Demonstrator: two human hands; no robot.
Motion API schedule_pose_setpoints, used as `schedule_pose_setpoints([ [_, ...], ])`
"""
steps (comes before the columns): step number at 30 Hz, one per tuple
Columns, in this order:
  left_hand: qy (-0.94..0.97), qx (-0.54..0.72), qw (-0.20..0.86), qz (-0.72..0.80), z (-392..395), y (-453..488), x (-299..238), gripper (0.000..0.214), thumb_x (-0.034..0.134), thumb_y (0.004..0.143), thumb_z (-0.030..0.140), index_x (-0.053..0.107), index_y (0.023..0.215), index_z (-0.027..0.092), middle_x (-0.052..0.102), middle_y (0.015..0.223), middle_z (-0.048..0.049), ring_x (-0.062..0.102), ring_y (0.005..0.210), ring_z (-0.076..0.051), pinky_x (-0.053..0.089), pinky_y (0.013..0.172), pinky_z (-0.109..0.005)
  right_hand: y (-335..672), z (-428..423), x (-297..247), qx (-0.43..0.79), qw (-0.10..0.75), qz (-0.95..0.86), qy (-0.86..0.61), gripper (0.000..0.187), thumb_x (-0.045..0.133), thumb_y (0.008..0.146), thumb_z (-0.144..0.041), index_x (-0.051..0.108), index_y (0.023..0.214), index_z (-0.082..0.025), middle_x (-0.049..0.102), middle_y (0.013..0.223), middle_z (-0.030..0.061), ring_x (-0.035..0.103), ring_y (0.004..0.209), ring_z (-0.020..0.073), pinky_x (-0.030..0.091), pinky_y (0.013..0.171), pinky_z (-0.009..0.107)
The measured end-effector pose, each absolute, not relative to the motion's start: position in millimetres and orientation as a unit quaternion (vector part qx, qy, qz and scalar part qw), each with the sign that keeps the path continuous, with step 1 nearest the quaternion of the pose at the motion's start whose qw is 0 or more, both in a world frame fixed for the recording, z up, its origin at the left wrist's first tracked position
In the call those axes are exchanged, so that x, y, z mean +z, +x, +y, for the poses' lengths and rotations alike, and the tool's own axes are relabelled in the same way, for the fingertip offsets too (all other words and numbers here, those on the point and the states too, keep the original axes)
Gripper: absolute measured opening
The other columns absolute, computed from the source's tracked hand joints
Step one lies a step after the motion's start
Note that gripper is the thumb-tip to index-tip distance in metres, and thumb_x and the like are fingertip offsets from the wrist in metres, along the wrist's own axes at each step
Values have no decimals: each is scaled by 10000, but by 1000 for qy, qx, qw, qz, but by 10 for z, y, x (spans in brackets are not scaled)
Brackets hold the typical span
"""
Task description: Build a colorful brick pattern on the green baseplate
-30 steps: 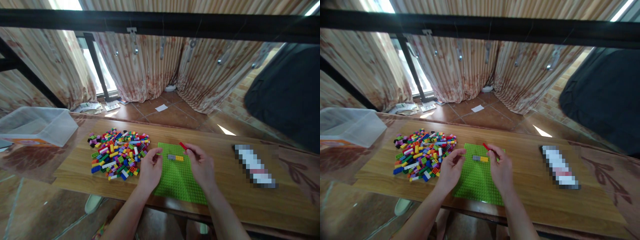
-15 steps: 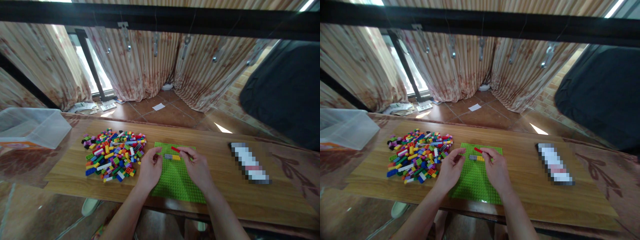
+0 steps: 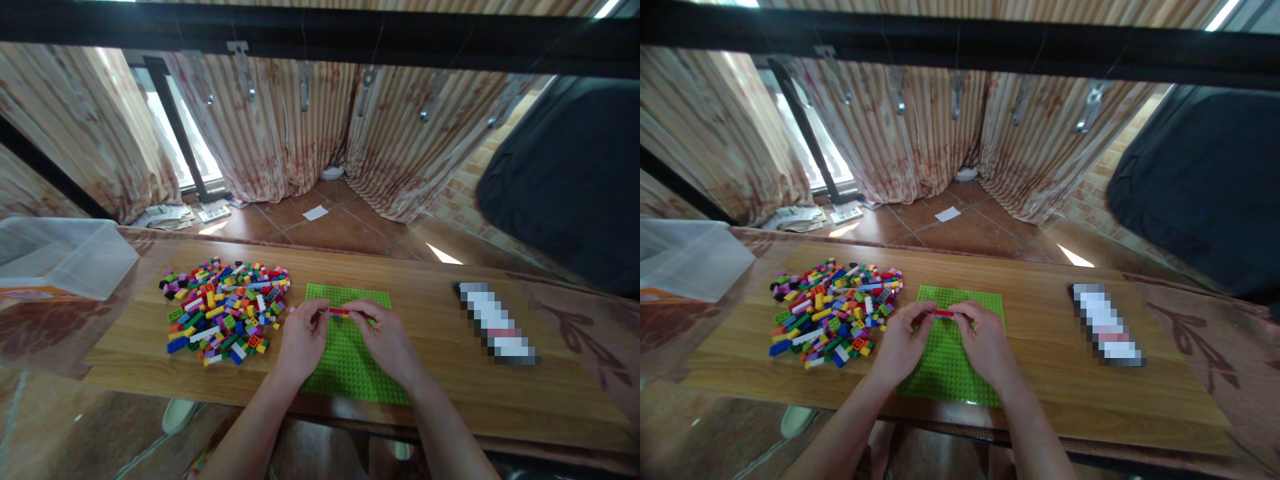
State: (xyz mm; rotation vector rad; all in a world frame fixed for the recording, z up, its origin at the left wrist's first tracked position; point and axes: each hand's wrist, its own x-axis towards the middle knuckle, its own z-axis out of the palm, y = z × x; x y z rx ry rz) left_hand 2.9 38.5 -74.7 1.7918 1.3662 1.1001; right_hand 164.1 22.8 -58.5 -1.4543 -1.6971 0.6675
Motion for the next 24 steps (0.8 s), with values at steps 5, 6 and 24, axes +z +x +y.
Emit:
schedule_pose_setpoints([
  [5, 685, 417, 308, 512, 383, 38, -727, 192, 523, 843, 93, 681, 921, 171, 720, 888, -41, 660, 818, -156, 508, 767, -292, 1643, 228, -587, 261, 386, -673, -574, 192, 506, 877, -228, 692, 923, -230, 703, 939, 27, 641, 892, 167, 486, 822, 314],
  [6, 686, 416, 308, 512, 384, 38, -729, 187, 525, 842, 93, 680, 914, 170, 719, 881, -39, 660, 809, -154, 508, 760, -287, 1644, 228, -590, 261, 386, -672, -575, 182, 516, 873, -230, 690, 927, -229, 702, 946, 28, 640, 897, 167, 485, 826, 313],
  [24, 679, 415, 317, 517, 386, 31, -756, 216, 524, 826, 59, 689, 901, 178, 719, 871, -25, 657, 815, -139, 491, 772, -254, 1545, 152, -608, 263, 273, -717, -585, 254, 616, 801, -205, 663, 1046, -250, 689, 826, -13, 609, 729, 145, 437, 706, 272],
])
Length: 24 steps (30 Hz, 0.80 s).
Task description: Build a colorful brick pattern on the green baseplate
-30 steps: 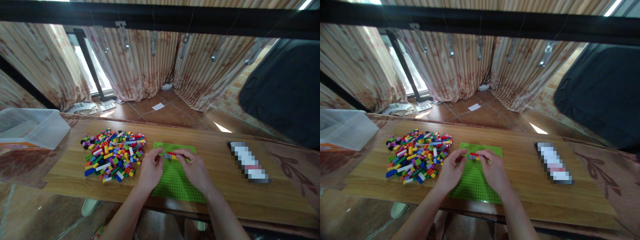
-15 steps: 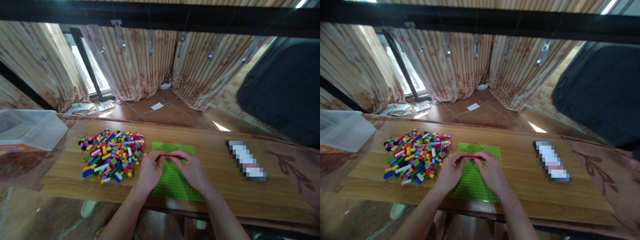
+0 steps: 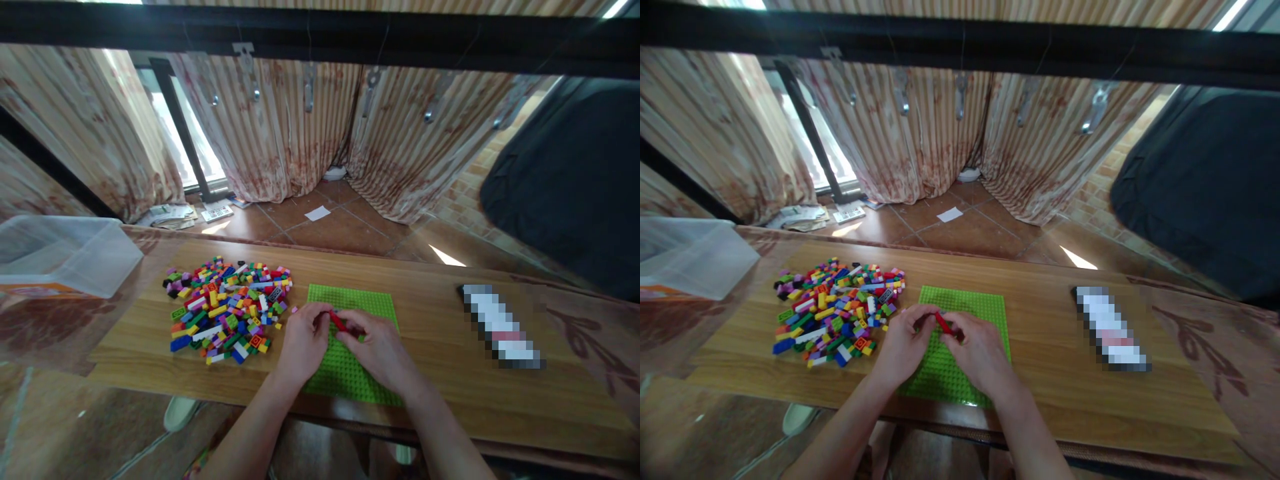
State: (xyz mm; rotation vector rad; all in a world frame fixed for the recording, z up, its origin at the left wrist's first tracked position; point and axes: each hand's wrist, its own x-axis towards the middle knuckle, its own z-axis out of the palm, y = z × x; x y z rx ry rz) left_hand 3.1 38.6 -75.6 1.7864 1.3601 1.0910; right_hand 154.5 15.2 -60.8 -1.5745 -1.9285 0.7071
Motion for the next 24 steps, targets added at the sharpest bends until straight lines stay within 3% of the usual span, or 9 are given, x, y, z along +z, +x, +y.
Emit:
schedule_pose_setpoints([
  [8, 658, 379, 388, 523, 381, -8, -690, 197, 521, 849, 148, 715, 854, 180, 723, 865, -25, 644, 798, -145, 477, 754, -259, 1433, 118, -634, 269, 235, -726, -588, 406, 614, 778, -164, 572, 1177, -227, 652, 753, -26, 597, 691, 152, 424, 688, 284],
  [15, 640, 360, 425, 530, 409, -24, -684, 208, 510, 794, 104, 704, 816, 175, 709, 773, -2, 643, 728, -137, 487, 712, -246, 1428, 99, -658, 316, 243, -719, -569, 483, 645, 753, -180, 536, 1222, -225, 649, 779, -24, 589, 698, 148, 442, 695, 292],
  [24, 651, 353, 419, 526, 424, -22, -720, 264, 529, 745, 52, 678, 926, 174, 734, 855, -21, 684, 792, -144, 527, 750, -251, 1495, 127, -665, 291, 228, -736, -567, 444, 632, 739, -153, 566, 1172, -228, 618, 871, 3, 558, 786, 162, 429, 739, 311],
])
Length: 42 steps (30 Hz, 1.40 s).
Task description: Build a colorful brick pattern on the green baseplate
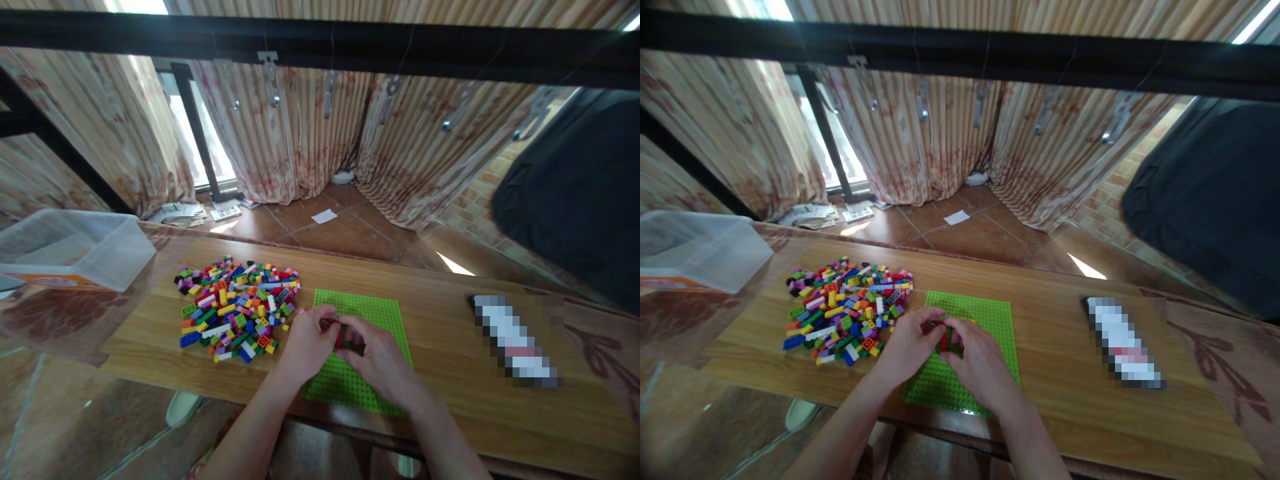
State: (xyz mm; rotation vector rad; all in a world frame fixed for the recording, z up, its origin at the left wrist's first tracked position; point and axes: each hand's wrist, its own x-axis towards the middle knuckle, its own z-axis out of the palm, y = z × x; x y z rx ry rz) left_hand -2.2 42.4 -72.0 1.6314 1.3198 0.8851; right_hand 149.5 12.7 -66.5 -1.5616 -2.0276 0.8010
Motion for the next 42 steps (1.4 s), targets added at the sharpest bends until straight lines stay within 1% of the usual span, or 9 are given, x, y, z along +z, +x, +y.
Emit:
schedule_pose_setpoints([
  [3, 674, 336, 382, 536, 418, -41, -719, 281, 533, 750, 51, 674, 959, 175, 734, 868, -25, 685, 787, -147, 526, 770, -264, 1489, 127, -680, 275, 218, -745, -568, 418, 649, 732, -174, 575, 1140, -224, 614, 877, 9, 555, 798, 169, 426, 741, 314],
  [7, 692, 335, 329, 549, 419, -73, -733, 244, 520, 796, 83, 677, 956, 180, 731, 911, -41, 680, 816, -156, 523, 759, -266, 1492, 120, -668, 260, 198, -744, -582, 421, 665, 730, -194, 573, 1139, -218, 617, 889, 12, 560, 813, 172, 423, 753, 317],
  [10, 698, 335, 314, 550, 422, -87, -738, 239, 501, 820, 93, 674, 963, 175, 730, 923, -48, 679, 836, -163, 520, 756, -268, 1490, 118, -657, 253, 185, -745, -589, 424, 664, 734, -198, 568, 1147, -213, 619, 892, 13, 563, 809, 172, 420, 751, 317],
  [17, 697, 320, 323, 555, 409, -74, -672, 261, 506, 803, 62, 679, 958, 181, 735, 897, -39, 683, 835, -166, 513, 805, -282, 1457, 140, -636, 232, 172, -754, -590, 323, 673, 749, -229, 607, 1065, -215, 612, 858, 9, 561, 793, 176, 407, 720, 305],
  [20, 693, 312, 332, 559, 405, -71, -654, 271, 516, 791, 51, 681, 970, 170, 736, 886, -45, 685, 817, -168, 515, 804, -286, 1452, 143, -628, 232, 170, -753, -592, 339, 677, 751, -231, 611, 1084, -218, 615, 858, 9, 564, 792, 177, 407, 718, 303],
  [26, 689, 304, 349, 558, 396, -53, -694, 284, 539, 762, 55, 681, 970, 186, 737, 863, -28, 689, 806, -167, 521, 773, -286, 1456, 144, -633, 230, 176, -749, -595, 349, 676, 752, -236, 621, 1095, -214, 624, 859, 13, 570, 789, 177, 413, 713, 300],
  [32, 678, 319, 345, 565, 403, -20, -741, 281, 560, 738, 60, 682, 947, 202, 738, 830, -12, 687, 783, -160, 516, 755, -282, 1471, 150, -669, 229, 189, -750, -591, 325, 687, 738, -237, 638, 1058, -211, 621, 837, 11, 568, 774, 174, 422, 714, 304],
  [42, 653, 324, 351, 587, 429, -11, -779, 278, 598, 713, 61, 695, 933, 199, 740, 808, -22, 686, 764, -160, 516, 777, -296, 1501, 150, -649, 246, 188, -757, -575, 237, 685, 744, -204, 641, 977, -210, 602, 833, 0, 550, 768, 163, 408, 694, 290],
])
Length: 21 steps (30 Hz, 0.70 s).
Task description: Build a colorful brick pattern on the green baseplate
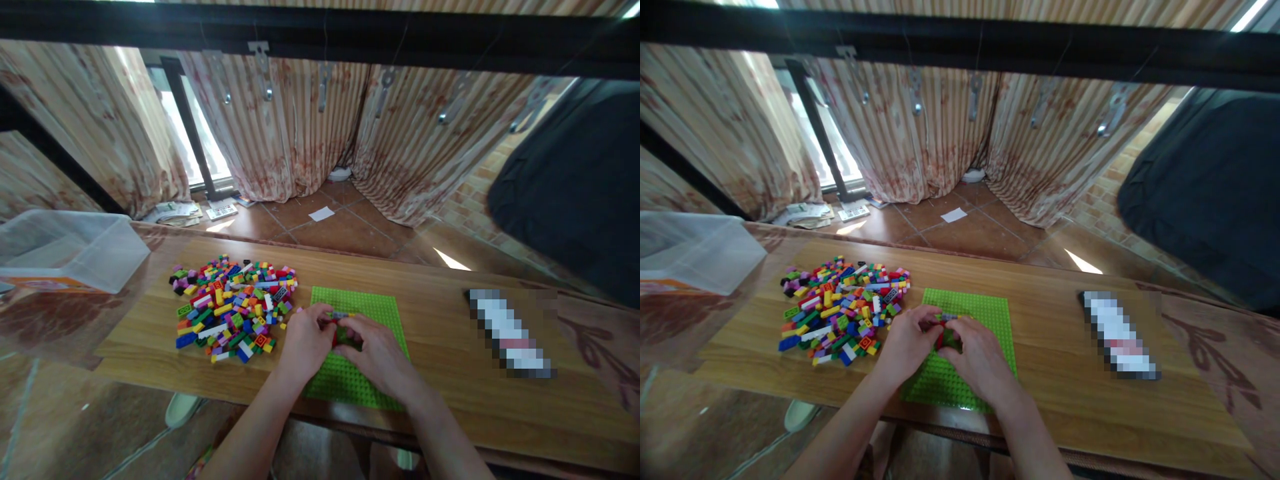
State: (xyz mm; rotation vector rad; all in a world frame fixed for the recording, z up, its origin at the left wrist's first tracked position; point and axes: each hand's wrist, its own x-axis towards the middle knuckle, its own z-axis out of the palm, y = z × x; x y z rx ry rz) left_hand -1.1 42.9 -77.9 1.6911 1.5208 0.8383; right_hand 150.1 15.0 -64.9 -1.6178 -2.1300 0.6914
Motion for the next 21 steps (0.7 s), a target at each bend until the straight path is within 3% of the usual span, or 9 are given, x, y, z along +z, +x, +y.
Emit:
schedule_pose_setpoints([
  [8, 622, 326, 398, 590, 488, -2, -797, 243, 608, 680, 39, 705, 860, 171, 730, 746, -21, 676, 691, -144, 508, 655, -242, 1506, 142, -640, 248, 187, -755, -578, 201, 664, 766, -204, 639, 965, -214, 600, 838, 1, 547, 781, 162, 405, 706, 290],
  [21, 618, 320, 404, 594, 486, 1, -790, 226, 635, 684, 77, 710, 875, 174, 736, 754, -27, 676, 685, -145, 506, 638, -234, 1510, 127, -616, 257, 185, -753, -577, 186, 654, 762, -179, 641, 944, -213, 592, 838, -1, 545, 780, 163, 403, 699, 288],
])
